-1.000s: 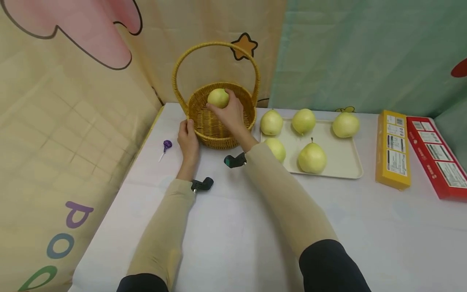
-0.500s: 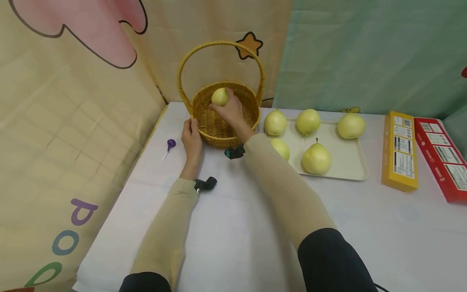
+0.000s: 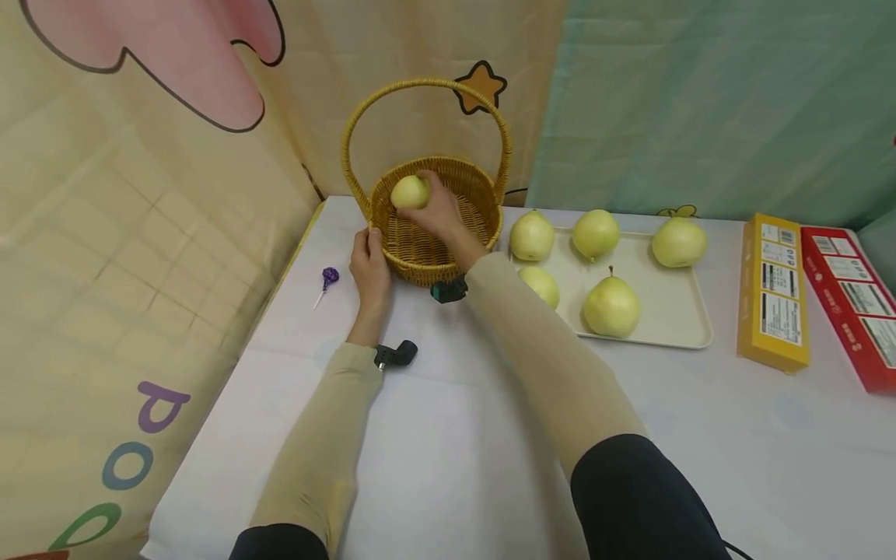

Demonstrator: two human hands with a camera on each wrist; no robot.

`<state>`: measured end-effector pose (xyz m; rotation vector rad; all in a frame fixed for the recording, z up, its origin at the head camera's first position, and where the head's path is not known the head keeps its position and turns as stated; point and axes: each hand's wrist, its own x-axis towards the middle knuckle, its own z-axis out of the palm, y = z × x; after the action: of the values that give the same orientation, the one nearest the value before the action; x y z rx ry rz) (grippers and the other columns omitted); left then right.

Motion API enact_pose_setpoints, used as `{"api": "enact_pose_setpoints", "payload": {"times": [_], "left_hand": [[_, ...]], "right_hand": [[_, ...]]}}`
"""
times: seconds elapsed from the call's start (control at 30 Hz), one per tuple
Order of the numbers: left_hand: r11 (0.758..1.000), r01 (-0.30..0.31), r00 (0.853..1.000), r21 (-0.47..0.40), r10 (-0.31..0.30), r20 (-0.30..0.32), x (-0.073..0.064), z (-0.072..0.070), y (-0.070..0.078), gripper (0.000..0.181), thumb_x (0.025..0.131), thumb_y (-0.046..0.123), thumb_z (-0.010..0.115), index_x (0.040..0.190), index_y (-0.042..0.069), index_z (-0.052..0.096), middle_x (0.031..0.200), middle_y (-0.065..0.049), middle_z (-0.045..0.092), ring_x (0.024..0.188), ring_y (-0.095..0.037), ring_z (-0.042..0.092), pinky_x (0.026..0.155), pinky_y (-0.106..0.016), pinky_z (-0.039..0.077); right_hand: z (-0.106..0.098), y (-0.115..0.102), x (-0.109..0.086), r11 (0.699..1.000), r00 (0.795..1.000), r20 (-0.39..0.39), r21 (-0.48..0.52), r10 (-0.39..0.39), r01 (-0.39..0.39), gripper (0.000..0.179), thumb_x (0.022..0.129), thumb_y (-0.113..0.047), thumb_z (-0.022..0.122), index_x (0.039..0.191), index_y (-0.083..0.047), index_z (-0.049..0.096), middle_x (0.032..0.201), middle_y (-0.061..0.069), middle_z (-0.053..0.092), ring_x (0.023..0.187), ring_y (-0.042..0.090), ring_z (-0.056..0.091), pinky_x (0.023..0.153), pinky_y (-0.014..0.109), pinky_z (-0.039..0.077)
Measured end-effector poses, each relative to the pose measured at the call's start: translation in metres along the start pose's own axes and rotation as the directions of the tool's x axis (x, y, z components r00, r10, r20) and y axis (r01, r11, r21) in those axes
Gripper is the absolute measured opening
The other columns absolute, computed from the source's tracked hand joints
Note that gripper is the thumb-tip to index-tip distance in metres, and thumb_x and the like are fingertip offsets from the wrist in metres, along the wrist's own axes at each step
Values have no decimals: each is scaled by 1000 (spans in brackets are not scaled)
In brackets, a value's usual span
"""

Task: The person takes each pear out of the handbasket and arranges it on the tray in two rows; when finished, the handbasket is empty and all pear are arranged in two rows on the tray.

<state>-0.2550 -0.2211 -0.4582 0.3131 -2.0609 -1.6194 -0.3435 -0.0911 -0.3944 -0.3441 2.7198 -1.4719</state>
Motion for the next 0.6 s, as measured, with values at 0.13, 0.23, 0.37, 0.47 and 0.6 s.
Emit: {"api": "enact_pose_setpoints", "payload": {"times": [0.13, 0.23, 0.37, 0.47, 0.6], "left_hand": [[1000, 4, 1000, 7, -4, -5, 0, -1, 0, 47, 112, 36, 43, 137, 1, 62, 128, -19, 69, 110, -27, 62, 96, -40, 48], [1000, 6, 1000, 16, -5, -11, 0, -2, 1, 47, 112, 36, 43, 137, 1, 62, 129, -19, 69, 111, -26, 62, 97, -39, 47], [1000, 8, 1000, 16, -7, -24, -1, -3, 3, 45, 112, 36, 44, 135, 2, 63, 128, -18, 69, 110, -24, 62, 95, -36, 48], [1000, 8, 1000, 12, -7, -30, -1, -4, 4, 44, 112, 35, 45, 134, 3, 64, 127, -18, 70, 109, -24, 62, 93, -34, 47], [1000, 8, 999, 8, -8, -35, -1, -5, 3, 43, 112, 34, 45, 134, 3, 64, 127, -18, 70, 110, -24, 63, 94, -35, 48]], "right_hand": [[1, 0, 0, 998, 998, 38, -34, -47, 48, 78, 91, -31, 83, 156, -17, 44, 152, 12, 58, 136, 32, 55, 116, 47, 40], [3, -1, 0, 997, 993, 88, -21, -76, 78, 77, 90, -28, 84, 156, -18, 45, 153, 13, 57, 135, 34, 55, 115, 48, 41], [6, -4, -1, 994, 985, 137, 1, -109, 110, 78, 88, -22, 87, 154, -19, 45, 152, 14, 56, 133, 35, 54, 110, 47, 46], [9, -5, -1, 990, 980, 149, -17, -133, 137, 78, 86, -21, 89, 152, -18, 46, 150, 13, 58, 132, 33, 56, 109, 46, 47], [12, -6, -2, 987, 978, 154, -45, -144, 153, 80, 86, -20, 89, 154, -18, 47, 152, 11, 58, 133, 32, 56, 110, 46, 47]]}}
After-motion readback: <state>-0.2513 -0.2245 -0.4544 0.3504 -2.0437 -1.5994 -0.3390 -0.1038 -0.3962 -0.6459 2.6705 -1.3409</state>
